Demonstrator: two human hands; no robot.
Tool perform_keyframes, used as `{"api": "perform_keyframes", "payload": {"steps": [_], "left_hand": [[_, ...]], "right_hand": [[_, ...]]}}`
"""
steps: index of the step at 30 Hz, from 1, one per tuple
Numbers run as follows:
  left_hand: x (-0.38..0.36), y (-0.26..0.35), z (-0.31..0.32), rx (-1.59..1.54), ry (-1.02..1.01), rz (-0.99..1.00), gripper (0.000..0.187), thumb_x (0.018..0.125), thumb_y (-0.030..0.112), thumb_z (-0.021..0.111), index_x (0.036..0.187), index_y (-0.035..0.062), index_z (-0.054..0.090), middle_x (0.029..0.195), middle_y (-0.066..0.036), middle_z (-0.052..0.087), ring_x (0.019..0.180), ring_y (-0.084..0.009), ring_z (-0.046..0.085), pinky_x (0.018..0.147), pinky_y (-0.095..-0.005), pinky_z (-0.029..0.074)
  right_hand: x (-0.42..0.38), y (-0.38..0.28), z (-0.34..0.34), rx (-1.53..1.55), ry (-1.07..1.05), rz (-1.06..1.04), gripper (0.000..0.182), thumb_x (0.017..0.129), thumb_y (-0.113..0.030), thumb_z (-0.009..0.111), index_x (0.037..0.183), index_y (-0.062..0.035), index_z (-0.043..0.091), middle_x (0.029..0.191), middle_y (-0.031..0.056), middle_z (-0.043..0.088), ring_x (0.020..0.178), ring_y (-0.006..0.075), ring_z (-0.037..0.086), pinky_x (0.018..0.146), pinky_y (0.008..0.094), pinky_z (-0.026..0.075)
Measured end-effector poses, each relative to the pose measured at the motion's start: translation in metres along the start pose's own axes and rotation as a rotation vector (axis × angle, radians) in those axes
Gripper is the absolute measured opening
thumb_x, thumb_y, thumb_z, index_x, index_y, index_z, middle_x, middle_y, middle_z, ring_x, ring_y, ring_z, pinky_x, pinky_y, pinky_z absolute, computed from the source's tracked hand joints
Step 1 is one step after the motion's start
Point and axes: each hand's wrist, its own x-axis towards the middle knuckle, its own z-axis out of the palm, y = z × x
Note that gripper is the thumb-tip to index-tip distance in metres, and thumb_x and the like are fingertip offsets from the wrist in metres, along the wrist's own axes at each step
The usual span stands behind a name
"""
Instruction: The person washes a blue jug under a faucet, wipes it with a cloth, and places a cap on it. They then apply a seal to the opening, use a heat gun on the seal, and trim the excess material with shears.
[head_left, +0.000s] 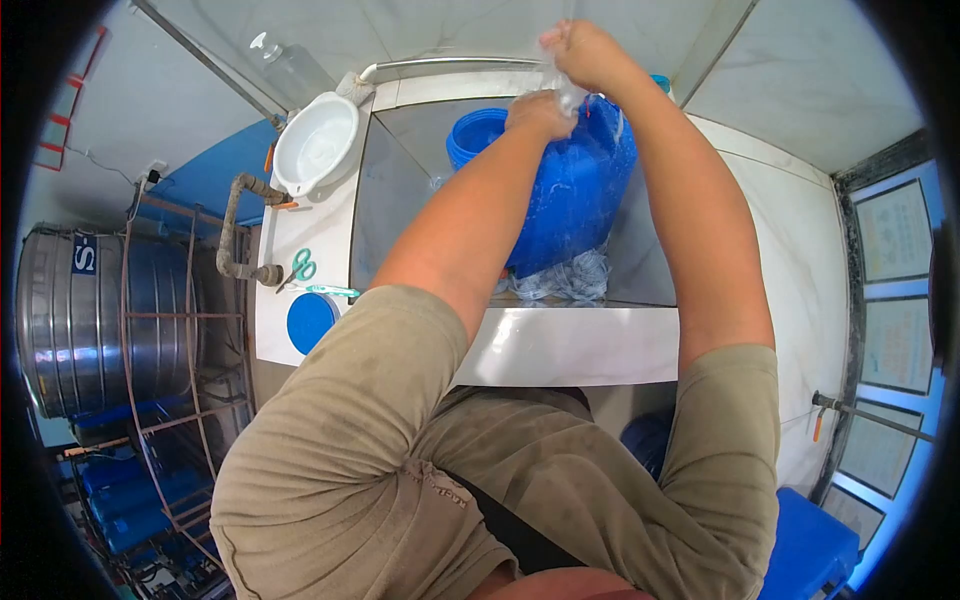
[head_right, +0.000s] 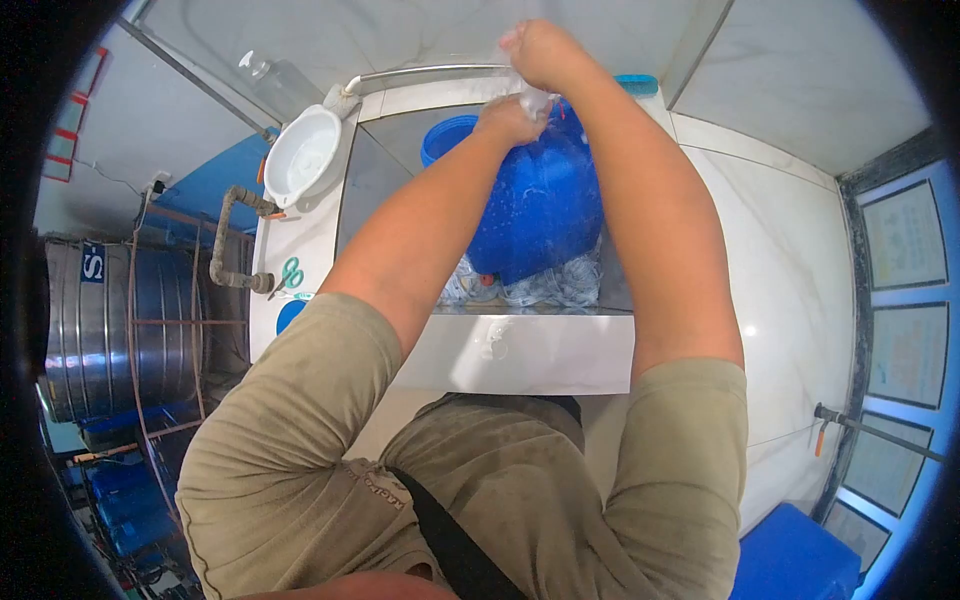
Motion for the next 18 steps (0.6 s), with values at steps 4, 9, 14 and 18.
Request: {"api": "perform_keyframes", "payload": {"steps": [4,9,14,18], "left_hand": [[0.007,-0.005,0.006,-0.078,-0.023,-0.052,0.051,0.097,0.047,0.046,0.133,0.0143,0.061,0.134,-0.015,0.061,0.126,-0.0326,0.056,0.107,-0.0456,0.042],[0.008,-0.016,0.016,-0.041,0.023,-0.011,0.05,0.099,0.044,0.043,0.131,0.01,0.062,0.131,-0.016,0.063,0.123,-0.0332,0.058,0.106,-0.0486,0.041],[-0.027,-0.023,-0.006,0.035,-0.032,0.211,0.052,0.101,0.046,0.039,0.126,0.0086,0.063,0.125,-0.018,0.065,0.117,-0.0379,0.061,0.106,-0.0521,0.04],[-0.063,-0.046,-0.014,0.048,-0.075,0.351,0.053,0.1,0.056,0.04,0.119,0.0162,0.068,0.122,-0.015,0.067,0.131,-0.0346,0.051,0.116,-0.0672,0.009]], "right_hand": [[-0.003,-0.011,-0.001,-0.243,0.089,0.057,0.038,0.096,-0.033,0.048,0.113,-0.0084,0.072,0.113,0.0211,0.069,0.104,0.0372,0.065,0.094,0.044,0.052],[0.001,-0.01,-0.006,-0.328,-0.04,0.036,0.04,0.083,-0.029,0.054,0.11,-0.0025,0.07,0.107,0.0254,0.068,0.094,0.041,0.065,0.089,0.0461,0.052],[0.023,0.025,0.017,-0.304,-0.136,-0.018,0.039,0.092,-0.031,0.051,0.115,-0.0055,0.07,0.123,0.0216,0.064,0.113,0.0367,0.062,0.094,0.0459,0.05],[0.018,0.034,0.038,-0.381,0.095,0.073,0.042,0.099,-0.031,0.041,0.113,-0.0031,0.069,0.122,0.0226,0.065,0.115,0.0379,0.061,0.095,0.048,0.048]]}}
